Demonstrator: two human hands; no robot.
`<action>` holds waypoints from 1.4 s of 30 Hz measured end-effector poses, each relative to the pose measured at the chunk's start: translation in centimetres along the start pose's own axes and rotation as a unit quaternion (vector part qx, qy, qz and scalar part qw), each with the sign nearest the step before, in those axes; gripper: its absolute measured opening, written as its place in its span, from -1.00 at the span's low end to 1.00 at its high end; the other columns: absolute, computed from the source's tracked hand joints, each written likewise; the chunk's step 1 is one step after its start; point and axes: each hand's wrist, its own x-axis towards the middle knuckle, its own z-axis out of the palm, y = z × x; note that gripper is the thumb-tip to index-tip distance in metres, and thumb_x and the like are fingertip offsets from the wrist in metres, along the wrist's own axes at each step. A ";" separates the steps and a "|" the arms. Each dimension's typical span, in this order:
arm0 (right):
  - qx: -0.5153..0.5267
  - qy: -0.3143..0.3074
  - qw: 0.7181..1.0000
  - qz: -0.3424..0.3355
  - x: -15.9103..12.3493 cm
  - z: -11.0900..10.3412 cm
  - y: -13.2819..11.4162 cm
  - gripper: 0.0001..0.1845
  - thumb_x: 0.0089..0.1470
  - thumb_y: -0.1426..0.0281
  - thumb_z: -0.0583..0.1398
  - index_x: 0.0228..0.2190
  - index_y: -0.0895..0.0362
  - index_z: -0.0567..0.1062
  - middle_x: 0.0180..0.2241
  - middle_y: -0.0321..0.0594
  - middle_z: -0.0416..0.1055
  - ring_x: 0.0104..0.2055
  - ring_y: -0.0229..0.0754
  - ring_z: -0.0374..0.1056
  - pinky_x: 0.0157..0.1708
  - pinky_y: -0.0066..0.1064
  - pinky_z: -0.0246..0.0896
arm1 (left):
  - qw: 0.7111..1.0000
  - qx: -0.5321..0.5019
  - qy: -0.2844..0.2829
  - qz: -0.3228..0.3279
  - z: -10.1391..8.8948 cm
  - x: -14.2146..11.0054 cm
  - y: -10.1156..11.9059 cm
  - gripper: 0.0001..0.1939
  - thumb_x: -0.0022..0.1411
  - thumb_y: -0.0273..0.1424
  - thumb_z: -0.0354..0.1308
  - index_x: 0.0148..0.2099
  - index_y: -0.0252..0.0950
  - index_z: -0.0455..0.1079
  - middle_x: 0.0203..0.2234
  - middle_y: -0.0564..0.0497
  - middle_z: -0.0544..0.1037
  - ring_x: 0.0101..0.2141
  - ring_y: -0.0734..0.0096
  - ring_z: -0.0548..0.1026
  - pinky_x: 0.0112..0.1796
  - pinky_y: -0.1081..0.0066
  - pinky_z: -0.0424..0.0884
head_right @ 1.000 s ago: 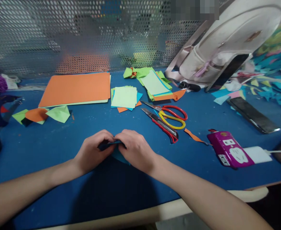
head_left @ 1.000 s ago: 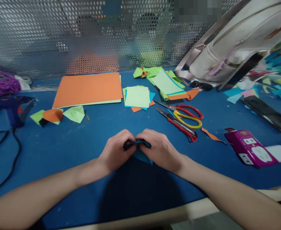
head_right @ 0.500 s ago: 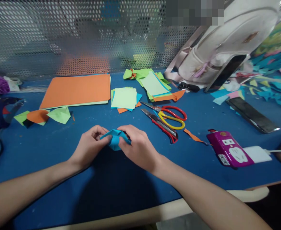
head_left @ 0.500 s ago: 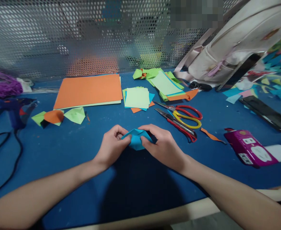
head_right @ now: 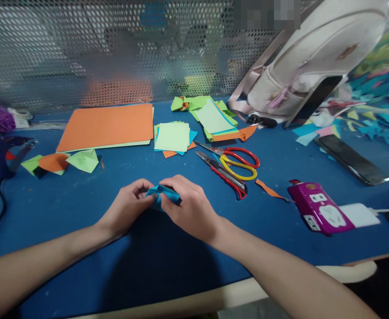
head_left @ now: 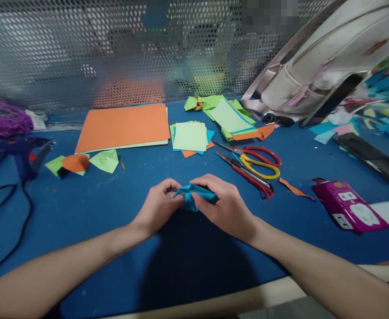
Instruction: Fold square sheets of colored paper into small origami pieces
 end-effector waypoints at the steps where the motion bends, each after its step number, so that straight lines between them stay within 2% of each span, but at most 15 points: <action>1: 0.000 -0.001 1.000 0.000 0.0 0.0 -0.1 -0.85 0.05 0.48 0.14 -0.27 0.14 0.43 -0.31 -0.14 0.47 -0.25 -0.18 0.40 -0.24 -0.38 0.30 | 1.000 0.011 -0.004 0.008 0.0 -0.1 -0.1 -0.95 -0.05 -0.48 0.14 -0.45 -0.31 0.30 -0.71 0.21 0.28 -0.67 0.63 0.20 -0.67 0.61 0.09; 8: -0.041 -0.010 0.998 -0.037 -0.3 0.4 0.0 -0.92 0.07 0.47 0.19 -0.33 0.11 0.46 -0.32 -0.20 0.50 -0.25 -0.18 0.39 -0.23 -0.35 0.21 | 0.994 0.036 -0.018 0.101 0.3 -0.6 -0.6 -0.95 -0.02 -0.51 0.10 -0.46 -0.29 0.27 -0.64 0.16 0.38 -0.61 0.60 0.28 -0.63 0.60 0.17; 16: -0.037 -0.031 0.997 -0.058 -0.4 0.3 0.5 -0.84 0.12 0.54 0.11 -0.35 0.12 0.50 -0.38 -0.25 0.52 -0.32 -0.23 0.40 -0.27 -0.36 0.16 | 0.994 0.010 -0.051 0.096 0.2 -0.5 -0.6 -0.94 -0.03 -0.52 0.08 -0.48 -0.29 0.26 -0.49 0.06 0.53 -0.49 0.52 0.41 -0.51 0.54 0.29; 22: -0.042 -0.041 0.996 -0.066 -0.3 0.2 0.3 -0.85 0.05 0.53 0.17 -0.28 0.16 0.47 -0.30 -0.19 0.52 -0.25 -0.18 0.40 -0.24 -0.34 0.16 | 0.992 -0.002 -0.034 0.122 0.3 -0.4 -1.2 -0.91 -0.05 -0.52 0.11 -0.51 -0.28 0.24 -0.56 0.11 0.47 -0.51 0.54 0.37 -0.50 0.54 0.27; 25: -0.052 -0.040 0.994 -0.086 -0.2 0.2 0.3 -0.90 0.11 0.50 0.14 -0.35 0.15 0.48 -0.38 -0.22 0.53 -0.32 -0.22 0.40 -0.26 -0.36 0.14 | 0.992 0.012 -0.042 0.117 0.2 -0.4 -1.4 -0.93 -0.04 -0.51 0.09 -0.49 -0.28 0.25 -0.54 0.09 0.48 -0.51 0.53 0.36 -0.50 0.53 0.24; 30: -0.048 -0.061 0.992 -0.102 -0.2 -0.1 0.5 -0.73 0.18 0.51 0.07 -0.52 0.17 0.45 -0.45 -0.24 0.52 -0.40 -0.30 0.41 -0.27 -0.41 0.14 | 0.995 0.032 -0.050 0.086 0.1 -0.3 -1.1 -0.95 -0.08 -0.51 0.06 -0.50 -0.28 0.25 -0.50 0.07 0.50 -0.47 0.50 0.39 -0.47 0.51 0.24; 32: -0.046 -0.079 0.990 -0.108 -0.2 -0.2 0.6 -0.73 0.19 0.52 0.06 -0.51 0.18 0.46 -0.40 -0.21 0.53 -0.38 -0.28 0.43 -0.27 -0.41 0.16 | 0.996 0.028 -0.046 0.071 0.1 -0.3 -0.8 -0.95 -0.09 -0.49 0.09 -0.51 -0.28 0.25 -0.51 0.07 0.49 -0.48 0.50 0.38 -0.48 0.52 0.23; 34: -0.049 -0.088 0.988 -0.115 -0.1 -0.5 0.7 -0.76 0.19 0.52 0.05 -0.40 0.19 0.49 -0.32 -0.16 0.54 -0.31 -0.23 0.45 -0.24 -0.38 0.20 | 0.998 0.021 -0.038 0.047 0.1 -0.3 -0.5 -0.92 -0.09 -0.46 0.13 -0.53 -0.29 0.25 -0.53 0.08 0.48 -0.52 0.52 0.35 -0.51 0.52 0.21; 37: -0.044 -0.069 0.993 -0.085 0.2 -0.9 0.6 -0.76 0.21 0.46 0.03 -0.18 0.23 0.47 -0.18 -0.07 0.52 -0.13 -0.13 0.42 -0.12 -0.29 0.24 | 1.000 -0.019 -0.014 0.010 0.1 -0.2 -0.3 -0.87 -0.09 -0.47 0.17 -0.54 -0.30 0.25 -0.55 0.10 0.47 -0.54 0.55 0.32 -0.52 0.53 0.20; 39: -0.015 -0.042 0.999 -0.026 0.4 -1.2 0.5 -0.72 0.21 0.39 0.04 -0.13 0.23 0.45 -0.12 -0.05 0.48 -0.05 -0.10 0.38 -0.06 -0.26 0.25 | 0.997 -0.083 0.002 0.001 0.2 -0.1 -0.5 -0.85 -0.08 -0.49 0.18 -0.53 -0.30 0.23 -0.52 0.11 0.48 -0.51 0.56 0.34 -0.46 0.53 0.23; 42: 0.030 -0.025 0.996 0.080 0.4 -1.0 0.2 -0.67 0.16 0.32 0.09 -0.09 0.22 0.41 -0.13 -0.05 0.46 -0.17 -0.14 0.40 -0.16 -0.30 0.33 | 0.986 -0.168 0.011 -0.003 0.3 0.1 -0.8 -0.83 -0.05 -0.48 0.21 -0.49 -0.31 0.23 -0.51 0.14 0.46 -0.48 0.59 0.35 -0.43 0.55 0.23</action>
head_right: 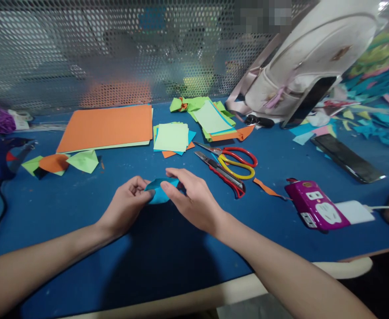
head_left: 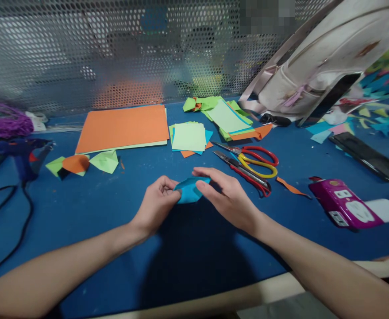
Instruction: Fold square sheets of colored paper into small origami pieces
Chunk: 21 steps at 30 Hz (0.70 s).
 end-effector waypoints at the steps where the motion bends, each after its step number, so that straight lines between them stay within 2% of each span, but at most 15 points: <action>1: 0.009 0.001 1.000 0.021 0.0 0.2 0.0 -0.63 0.12 0.31 0.12 -0.07 0.23 0.39 -0.14 -0.04 0.45 -0.24 -0.16 0.40 -0.21 -0.31 0.34 | 1.000 -0.013 0.003 -0.003 0.0 0.0 -0.1 -0.83 -0.04 -0.48 0.21 -0.47 -0.31 0.23 -0.53 0.16 0.44 -0.50 0.61 0.33 -0.45 0.56 0.21; 4: 0.047 0.005 0.998 0.028 -0.3 1.1 0.2 -0.48 0.03 0.33 0.19 0.03 0.23 0.26 -0.20 -0.07 0.39 -0.36 -0.24 0.35 -0.30 -0.36 0.35 | 0.999 -0.036 0.016 -0.016 0.2 0.0 0.0 -0.82 -0.05 -0.51 0.22 -0.41 -0.30 0.24 -0.58 0.21 0.38 -0.56 0.65 0.29 -0.50 0.59 0.18; 7: 0.088 0.013 0.996 0.023 -0.5 1.7 0.5 -0.39 0.02 0.37 0.18 0.09 0.21 0.14 -0.27 -0.15 0.33 -0.40 -0.29 0.30 -0.35 -0.40 0.34 | 0.997 -0.067 0.012 -0.024 0.4 -0.1 0.3 -0.74 -0.06 -0.53 0.23 -0.27 -0.30 0.29 -0.50 0.17 0.45 -0.49 0.60 0.38 -0.42 0.56 0.27; 11: 0.055 0.016 0.998 -0.019 -0.7 1.9 0.5 -0.37 0.02 0.39 0.19 0.10 0.19 0.12 -0.24 -0.13 0.34 -0.35 -0.26 0.31 -0.26 -0.34 0.34 | 0.993 -0.110 -0.026 -0.039 0.7 -0.3 0.7 -0.62 -0.04 -0.52 0.23 -0.11 -0.30 0.35 -0.38 0.07 0.53 -0.38 0.48 0.46 -0.33 0.50 0.34; 16: -0.002 0.025 0.999 -0.040 -0.8 2.1 0.7 -0.45 0.03 0.45 0.18 0.07 0.18 0.20 -0.21 -0.07 0.39 -0.28 -0.18 0.36 -0.20 -0.28 0.36 | 0.984 -0.143 -0.080 -0.070 0.6 -0.5 0.9 -0.71 0.03 -0.49 0.22 -0.13 -0.31 0.39 -0.32 -0.02 0.55 -0.32 0.37 0.50 -0.31 0.43 0.38; 21: -0.025 0.039 0.998 -0.039 -0.6 2.0 0.9 -0.57 0.05 0.46 0.15 0.00 0.22 0.30 -0.29 -0.12 0.41 -0.37 -0.25 0.34 -0.27 -0.38 0.38 | 0.985 -0.135 -0.072 -0.084 0.3 -0.5 0.6 -0.78 0.02 -0.51 0.25 -0.22 -0.32 0.38 -0.43 0.06 0.50 -0.44 0.53 0.43 -0.37 0.50 0.38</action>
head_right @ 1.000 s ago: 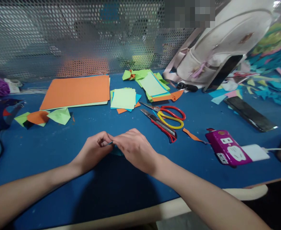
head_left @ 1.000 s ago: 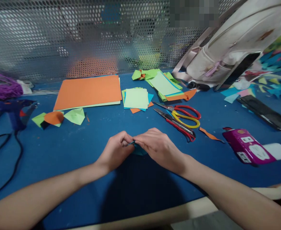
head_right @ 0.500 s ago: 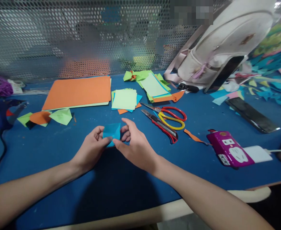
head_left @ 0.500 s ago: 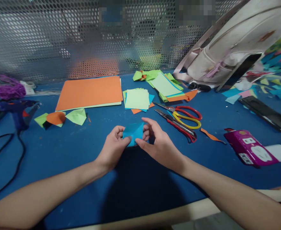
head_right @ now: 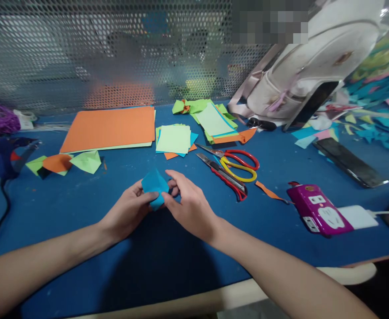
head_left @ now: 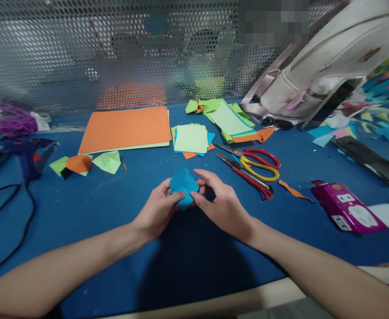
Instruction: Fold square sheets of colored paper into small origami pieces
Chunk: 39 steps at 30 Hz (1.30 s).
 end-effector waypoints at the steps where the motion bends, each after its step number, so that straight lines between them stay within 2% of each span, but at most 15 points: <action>1: -0.001 0.001 1.000 0.000 0.0 0.0 0.0 -0.58 0.05 0.46 0.15 -0.02 0.23 0.31 -0.31 -0.14 0.41 -0.39 -0.27 0.34 -0.29 -0.40 0.37 | 1.000 0.006 0.004 0.000 0.0 0.0 0.0 -0.79 0.02 -0.50 0.25 -0.23 -0.32 0.37 -0.44 0.07 0.48 -0.45 0.54 0.42 -0.38 0.51 0.37; 13: -0.018 0.049 0.998 -0.024 0.3 0.0 -0.1 -0.70 0.04 0.51 0.14 -0.13 0.20 0.41 -0.38 -0.20 0.43 -0.41 -0.28 0.34 -0.30 -0.44 0.36 | 0.999 0.048 0.013 0.000 0.4 -0.2 0.2 -0.75 0.01 -0.43 0.27 -0.22 -0.35 0.37 -0.42 0.03 0.48 -0.39 0.45 0.42 -0.35 0.42 0.38; 18: -0.034 0.036 0.998 -0.038 0.1 0.1 -0.4 -0.71 0.06 0.49 0.12 -0.13 0.17 0.40 -0.39 -0.21 0.42 -0.44 -0.28 0.31 -0.34 -0.42 0.35 | 0.997 0.068 0.046 0.009 0.4 -0.2 0.0 -0.74 -0.03 -0.41 0.29 -0.25 -0.34 0.37 -0.46 0.06 0.47 -0.44 0.50 0.39 -0.38 0.47 0.32; 28: -0.008 0.017 0.999 -0.042 0.2 -0.1 -0.7 -0.74 0.07 0.46 0.15 -0.15 0.23 0.39 -0.36 -0.16 0.38 -0.35 -0.25 0.32 -0.30 -0.43 0.31 | 0.993 0.109 0.033 0.005 0.4 -0.2 -0.2 -0.81 -0.01 -0.41 0.24 -0.30 -0.31 0.36 -0.47 0.11 0.45 -0.47 0.52 0.36 -0.41 0.51 0.26; 35: -0.007 0.023 0.997 -0.075 0.3 0.0 -0.5 -0.91 0.08 0.53 0.12 -0.34 0.16 0.41 -0.40 -0.18 0.38 -0.34 -0.23 0.33 -0.31 -0.40 0.28 | 0.992 0.121 0.030 -0.012 0.2 -0.3 -0.5 -0.81 0.00 -0.38 0.24 -0.40 -0.31 0.28 -0.60 0.17 0.31 -0.57 0.58 0.26 -0.52 0.53 0.23; 39: -0.012 0.034 0.995 -0.090 0.3 -0.1 -0.5 -0.91 0.08 0.55 0.11 -0.36 0.15 0.39 -0.41 -0.19 0.38 -0.35 -0.24 0.33 -0.31 -0.40 0.28 | 0.995 0.095 0.032 -0.010 0.4 -0.4 -0.1 -0.84 -0.03 -0.41 0.25 -0.39 -0.32 0.32 -0.56 0.13 0.34 -0.51 0.54 0.30 -0.47 0.52 0.30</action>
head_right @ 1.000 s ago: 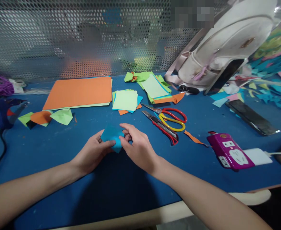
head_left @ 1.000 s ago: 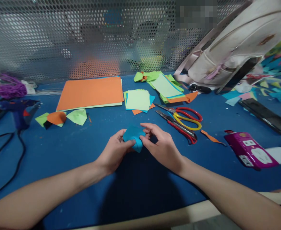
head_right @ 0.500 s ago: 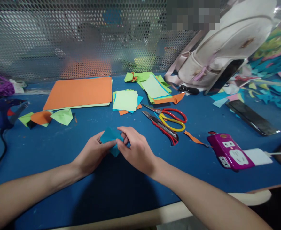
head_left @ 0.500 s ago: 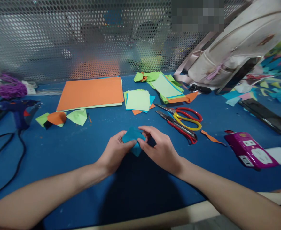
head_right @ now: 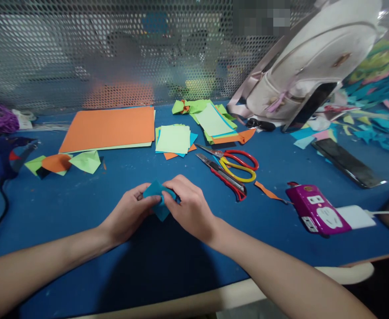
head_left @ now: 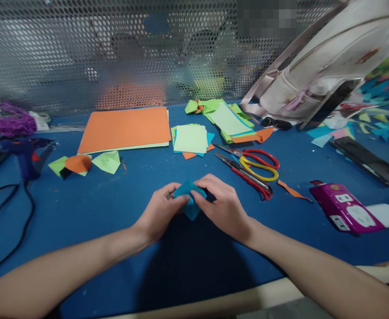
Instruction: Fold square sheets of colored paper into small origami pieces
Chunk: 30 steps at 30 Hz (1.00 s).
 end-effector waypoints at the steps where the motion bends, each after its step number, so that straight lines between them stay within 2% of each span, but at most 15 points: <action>1: -0.003 0.001 1.000 -0.002 0.0 0.0 0.0 -0.90 0.09 0.54 0.11 -0.36 0.15 0.39 -0.42 -0.20 0.39 -0.35 -0.24 0.33 -0.31 -0.40 0.28 | 1.000 -0.011 0.001 0.000 0.0 0.0 0.1 -0.85 -0.02 -0.41 0.24 -0.37 -0.32 0.34 -0.54 0.11 0.36 -0.50 0.53 0.32 -0.46 0.51 0.32; 5: -0.013 0.002 1.000 0.001 0.0 -0.1 0.0 -0.88 0.10 0.54 0.09 -0.31 0.14 0.40 -0.40 -0.19 0.40 -0.35 -0.24 0.32 -0.31 -0.39 0.29 | 0.999 -0.039 -0.006 0.016 0.0 -0.2 0.3 -0.84 0.05 -0.33 0.22 -0.37 -0.34 0.40 -0.50 0.07 0.39 -0.47 0.50 0.35 -0.43 0.49 0.36; 10: -0.008 0.000 1.000 0.003 0.0 -0.1 0.1 -0.86 0.10 0.52 0.11 -0.27 0.15 0.42 -0.35 -0.16 0.40 -0.31 -0.22 0.33 -0.29 -0.37 0.31 | 0.999 -0.026 -0.016 0.023 -0.2 -0.2 0.0 -0.81 0.08 -0.29 0.22 -0.37 -0.34 0.44 -0.51 0.08 0.40 -0.46 0.50 0.34 -0.40 0.48 0.37; 15: 0.026 -0.008 1.000 0.006 0.0 -0.1 0.2 -0.82 0.13 0.54 0.06 -0.27 0.13 0.43 -0.31 -0.14 0.42 -0.23 -0.21 0.35 -0.20 -0.32 0.31 | 0.999 -0.034 -0.012 0.022 -0.2 -0.1 0.0 -0.86 0.08 -0.35 0.21 -0.39 -0.34 0.48 -0.50 0.06 0.42 -0.45 0.50 0.35 -0.41 0.49 0.37; 20: 0.069 -0.024 0.997 -0.005 0.1 -0.3 0.2 -0.73 0.12 0.57 -0.01 -0.30 0.13 0.46 -0.32 -0.15 0.41 -0.22 -0.21 0.34 -0.23 -0.31 0.34 | 0.998 -0.054 -0.011 0.012 -0.1 -0.1 0.2 -0.85 0.09 -0.37 0.20 -0.30 -0.30 0.53 -0.45 0.03 0.50 -0.42 0.46 0.39 -0.44 0.50 0.37; 30: 0.057 -0.016 0.998 -0.002 0.0 -0.3 0.4 -0.70 0.10 0.61 0.00 -0.31 0.19 0.50 -0.32 -0.09 0.44 -0.24 -0.22 0.38 -0.23 -0.32 0.36 | 0.997 -0.071 0.002 0.019 0.0 -0.1 0.6 -0.86 0.05 -0.41 0.19 -0.33 -0.31 0.54 -0.39 -0.02 0.53 -0.42 0.45 0.39 -0.44 0.49 0.37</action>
